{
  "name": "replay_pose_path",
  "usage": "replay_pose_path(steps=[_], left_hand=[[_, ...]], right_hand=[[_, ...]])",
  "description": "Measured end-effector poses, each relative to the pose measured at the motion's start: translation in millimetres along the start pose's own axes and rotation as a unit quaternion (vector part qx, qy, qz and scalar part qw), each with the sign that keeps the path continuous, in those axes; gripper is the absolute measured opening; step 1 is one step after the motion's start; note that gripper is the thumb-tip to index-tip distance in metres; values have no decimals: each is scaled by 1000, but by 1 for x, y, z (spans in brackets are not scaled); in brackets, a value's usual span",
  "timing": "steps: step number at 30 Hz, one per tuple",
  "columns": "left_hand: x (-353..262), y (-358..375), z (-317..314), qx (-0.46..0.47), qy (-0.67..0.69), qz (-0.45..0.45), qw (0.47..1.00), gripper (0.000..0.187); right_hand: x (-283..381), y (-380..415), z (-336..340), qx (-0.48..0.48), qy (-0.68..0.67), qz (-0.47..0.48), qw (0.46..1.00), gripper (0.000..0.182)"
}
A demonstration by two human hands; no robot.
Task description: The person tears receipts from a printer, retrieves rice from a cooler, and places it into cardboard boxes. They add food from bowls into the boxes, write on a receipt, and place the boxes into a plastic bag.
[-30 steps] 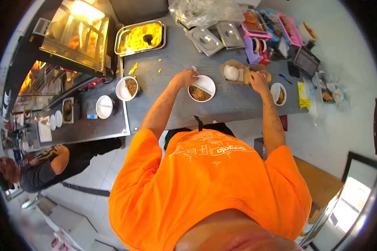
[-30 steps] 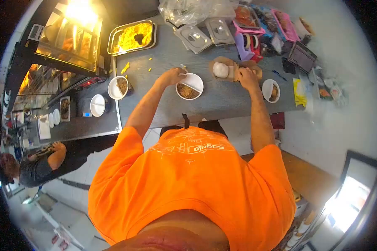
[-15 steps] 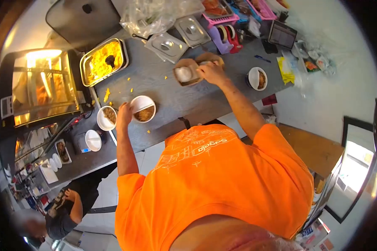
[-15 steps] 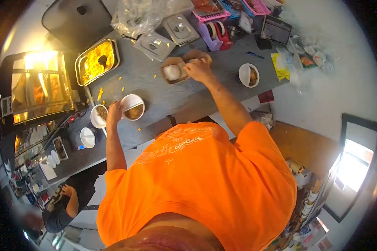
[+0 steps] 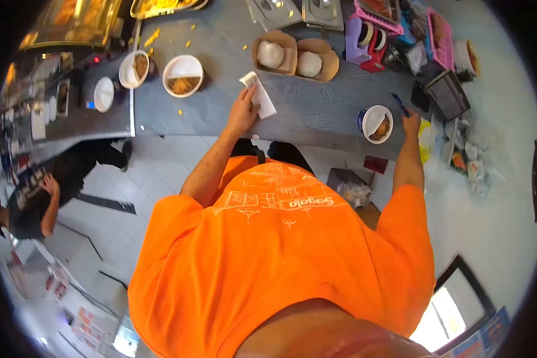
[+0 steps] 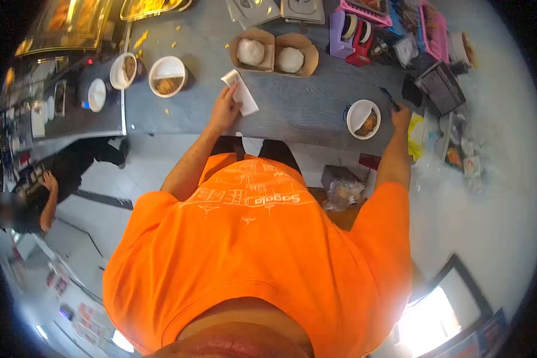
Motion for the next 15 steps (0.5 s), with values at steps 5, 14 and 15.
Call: replay_pose_path(steps=[5, 14, 15], left_hand=[[-49, 5, 34, -158, -253, -46, 953, 55], [-27, 17, 29, -116, -335, -40, 934, 69], [-26, 16, 30, -118, -335, -34, 934, 69]], right_hand=[[3, -3, 10, -19, -21, 19, 999, 24], [305, 133, 63, 26, -604, 77, 793, 5], [348, 153, 29, 92, -619, 97, 774, 10]])
Point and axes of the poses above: each hand's wrist, its own y-axis away from the middle knuckle, its own z-axis out of the back of the hand, x = y × z, the point moved 9 cm from there along -y, towards the middle knuckle, and after that the axes turned 1 degree about y, right-handed, at the moved point
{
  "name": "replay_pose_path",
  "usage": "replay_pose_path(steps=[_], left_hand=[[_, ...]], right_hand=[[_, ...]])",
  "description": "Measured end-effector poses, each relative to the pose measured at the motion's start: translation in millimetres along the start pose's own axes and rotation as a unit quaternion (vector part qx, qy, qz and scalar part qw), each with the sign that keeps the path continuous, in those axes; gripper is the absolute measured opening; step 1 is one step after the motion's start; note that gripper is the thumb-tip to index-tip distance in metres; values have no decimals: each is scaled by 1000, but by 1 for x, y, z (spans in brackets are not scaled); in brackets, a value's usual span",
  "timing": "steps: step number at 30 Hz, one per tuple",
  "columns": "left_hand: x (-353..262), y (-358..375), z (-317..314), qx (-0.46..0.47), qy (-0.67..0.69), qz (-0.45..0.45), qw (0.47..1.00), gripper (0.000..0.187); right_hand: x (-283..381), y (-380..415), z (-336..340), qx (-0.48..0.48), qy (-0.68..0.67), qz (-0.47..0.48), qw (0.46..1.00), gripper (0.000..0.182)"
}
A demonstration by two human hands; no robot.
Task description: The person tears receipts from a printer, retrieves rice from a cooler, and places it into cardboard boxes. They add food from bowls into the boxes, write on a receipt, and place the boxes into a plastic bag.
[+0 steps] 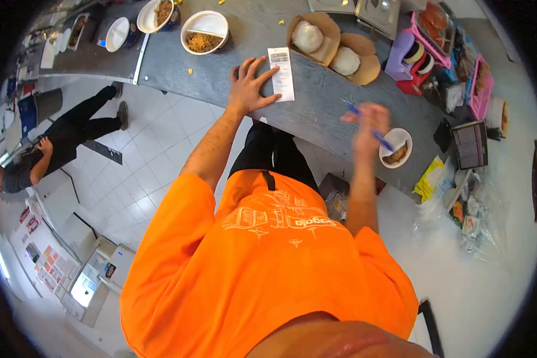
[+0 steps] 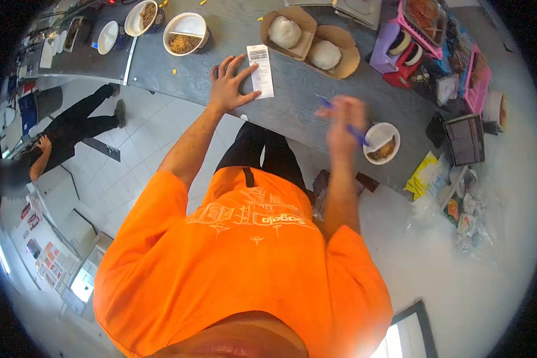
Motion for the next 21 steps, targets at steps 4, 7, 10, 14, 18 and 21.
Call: replay_pose_path(steps=[4, 7, 10, 14, 18, 21], left_hand=[[4, 0, -1, -7, -1, 1, 1000, 71], [6, 0, -6, 5, 7, 7, 1000, 71], [8, -3, -6, 5, 7, 10, 1000, 71], [9, -2, -8, 16, 20, 12, 1000, 71], [11, -3, -10, 6, 16, 6, 1000, 71], [10, -3, -10, 13, 11, 7, 1000, 71]], right_hand=[[-77, -2, -111, 99, 168, 26, 981, 21], [-98, -7, -130, 67, 230, 133, 962, 22], [-101, -4, -138, 79, 227, 201, 950, 21], [-102, -2, -150, 151, 268, 218, 926, 19], [-99, -7, -142, 80, 276, 210, 935, 14], [-99, -3, -146, 116, 285, 237, 921, 15]])
Point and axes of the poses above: each hand's wrist, its own y-axis away from the middle knuckle, its own z-axis out of the back of the hand, x = y × z, the point moved 9 cm from there along -y, towards the middle knuckle, and after that the axes turned 1 degree about y, right-handed, at the moved point
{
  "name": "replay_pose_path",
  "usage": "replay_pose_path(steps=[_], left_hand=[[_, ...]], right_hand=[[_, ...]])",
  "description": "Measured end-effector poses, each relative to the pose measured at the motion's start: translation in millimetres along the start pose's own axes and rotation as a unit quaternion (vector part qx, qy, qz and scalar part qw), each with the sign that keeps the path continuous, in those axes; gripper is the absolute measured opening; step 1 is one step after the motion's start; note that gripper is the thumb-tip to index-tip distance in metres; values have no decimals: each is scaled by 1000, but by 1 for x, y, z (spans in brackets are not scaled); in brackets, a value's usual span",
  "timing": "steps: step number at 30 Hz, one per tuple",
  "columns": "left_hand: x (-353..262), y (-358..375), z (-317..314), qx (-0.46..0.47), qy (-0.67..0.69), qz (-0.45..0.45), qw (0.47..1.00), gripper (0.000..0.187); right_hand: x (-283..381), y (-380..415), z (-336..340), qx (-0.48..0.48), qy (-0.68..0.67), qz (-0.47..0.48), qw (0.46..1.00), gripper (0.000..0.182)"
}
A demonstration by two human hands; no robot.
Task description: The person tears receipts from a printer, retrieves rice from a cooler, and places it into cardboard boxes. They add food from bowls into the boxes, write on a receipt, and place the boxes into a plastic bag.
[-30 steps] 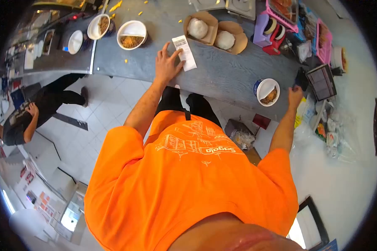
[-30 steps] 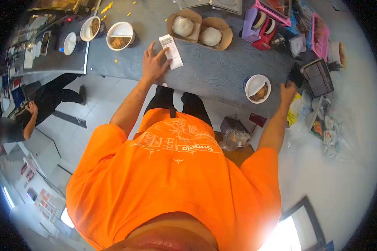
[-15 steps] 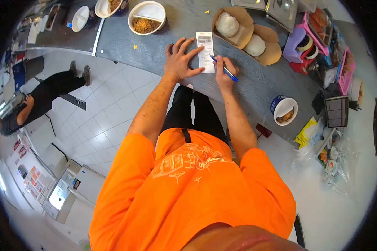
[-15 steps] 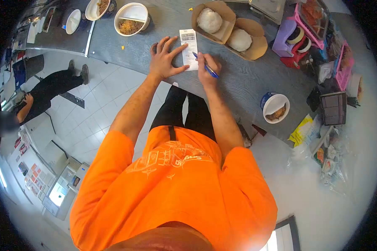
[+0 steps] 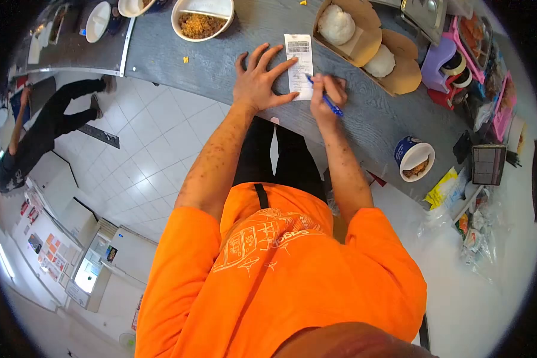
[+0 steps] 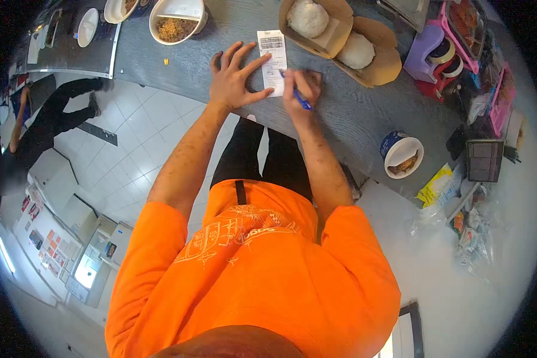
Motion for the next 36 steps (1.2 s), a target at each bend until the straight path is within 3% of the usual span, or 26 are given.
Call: replay_pose_path(steps=[3, 5, 6, 8, 9, 11, 12, 14, 17, 21, 23, 24, 28, 33, 36], left_hand=[[0, 0, 0, -3, -3, 0, 1000, 72], [-1, -1, 1, 0, -2, -2, 1000, 73], [-1, -1, 1, 2, -1, -3, 1000, 73], [-1, -2, 2, 4, -2, -4, 1000, 74], [-2, -1, 2, 4, -1, -5, 1000, 74], [-2, 0, 0, -1, 4, -7, 1000, 75], [-2, -2, 1, -11, 7, -11, 1000, 76], [-4, -2, 2, -5, 0, -10, 1000, 76], [-4, -1, 2, 8, -3, -4, 1000, 76], [-4, -3, 1, 15, 8, -3, 1000, 78], [-6, -2, 2, 15, 9, -8, 1000, 78], [-6, -2, 2, 20, 9, -7, 1000, 78], [-7, -4, 5, 22, 13, -12, 1000, 79], [-9, -2, 8, 25, 23, -15, 999, 78], [-11, -1, 13, 13, 28, -24, 999, 78]], right_hand=[[-7, 6, 14, -71, 22, -63, 995, 19], [-24, 17, 20, -93, -67, -218, 969, 23], [-26, 19, 22, -93, -68, -219, 969, 23], [7, 14, 4, 63, -25, -13, 998, 24], [5, 16, 1, 64, -24, -16, 998, 24], [-6, 15, 19, -81, -27, -70, 994, 24], [-7, 17, 22, -83, -27, -70, 994, 24], [2, 18, 13, 1, -46, -22, 999, 24], [0, 14, 19, 30, 18, -61, 998, 25], [16, -2, 36, 5, -1, -45, 999, 17], [31, -12, 27, 17, -17, 43, 999, 6], [15, -4, 10, 113, 73, 81, 988, 29], [8, -6, -3, 205, 180, 53, 961, 43], [22, 0, -6, 230, 246, 40, 941, 47], [34, 1, 13, 207, 191, -29, 959, 52]])
Point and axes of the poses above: each hand's wrist, its own y-axis away from the middle knuckle, its own z-axis out of the back of the hand, x = y × z, the point moved 9 cm from there along -y, towards the middle knuckle, and after that the axes turned 1 degree about y, right-handed, at the moved point
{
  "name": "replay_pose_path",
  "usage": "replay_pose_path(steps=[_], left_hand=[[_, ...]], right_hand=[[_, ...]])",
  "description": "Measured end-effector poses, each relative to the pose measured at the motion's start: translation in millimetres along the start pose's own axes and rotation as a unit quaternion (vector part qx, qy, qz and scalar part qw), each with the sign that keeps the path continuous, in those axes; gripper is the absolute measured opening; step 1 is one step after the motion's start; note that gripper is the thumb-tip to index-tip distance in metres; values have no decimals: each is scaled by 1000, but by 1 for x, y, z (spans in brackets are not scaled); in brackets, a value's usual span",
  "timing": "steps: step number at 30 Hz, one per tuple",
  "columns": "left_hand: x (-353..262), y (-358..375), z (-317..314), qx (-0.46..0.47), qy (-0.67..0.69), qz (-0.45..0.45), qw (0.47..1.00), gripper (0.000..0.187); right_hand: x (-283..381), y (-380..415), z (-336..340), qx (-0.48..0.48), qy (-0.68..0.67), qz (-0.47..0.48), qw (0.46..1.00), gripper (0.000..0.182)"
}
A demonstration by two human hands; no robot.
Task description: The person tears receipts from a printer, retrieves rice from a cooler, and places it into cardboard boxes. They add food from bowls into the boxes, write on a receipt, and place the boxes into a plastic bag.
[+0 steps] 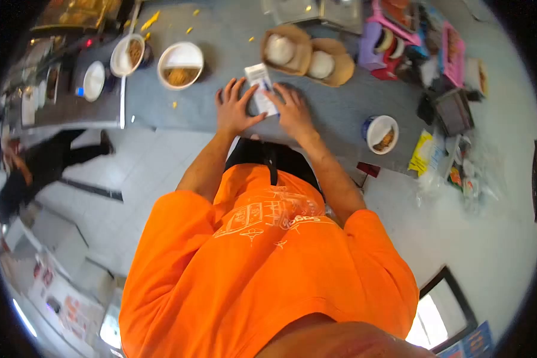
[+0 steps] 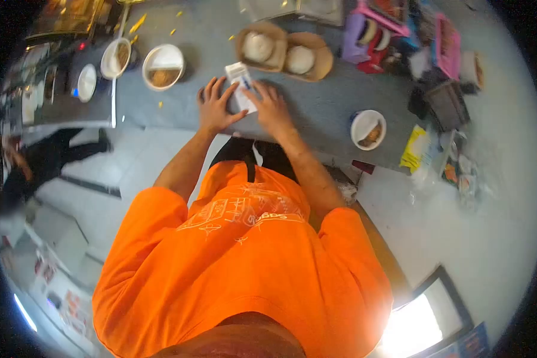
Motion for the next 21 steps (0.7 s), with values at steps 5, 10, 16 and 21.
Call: replay_pose_path(steps=[5, 10, 16, 21], left_hand=[[-8, -2, 6, -23, 42, -29, 998, 81], [8, -4, 1, -18, 105, 3, 994, 67], [3, 0, 18, -147, 101, 125, 976, 44], [-34, 32, 31, -259, 85, 257, 927, 36]], right_hand=[[-62, 28, 154, -256, -119, -95, 955, 28], [-251, 52, 321, -439, 9, -227, 869, 14], [-461, -67, 338, -199, 157, -242, 937, 18], [-556, -120, 301, -128, 389, -235, 881, 23]])
Point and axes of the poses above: each hand's wrist, its own y-axis away from the middle knuckle, its own z-axis out of the back of the hand, x = y × z, the point moved 9 cm from there along -y, towards the middle knuckle, and after that the axes turned 1 degree about y, right-handed, at the moved point
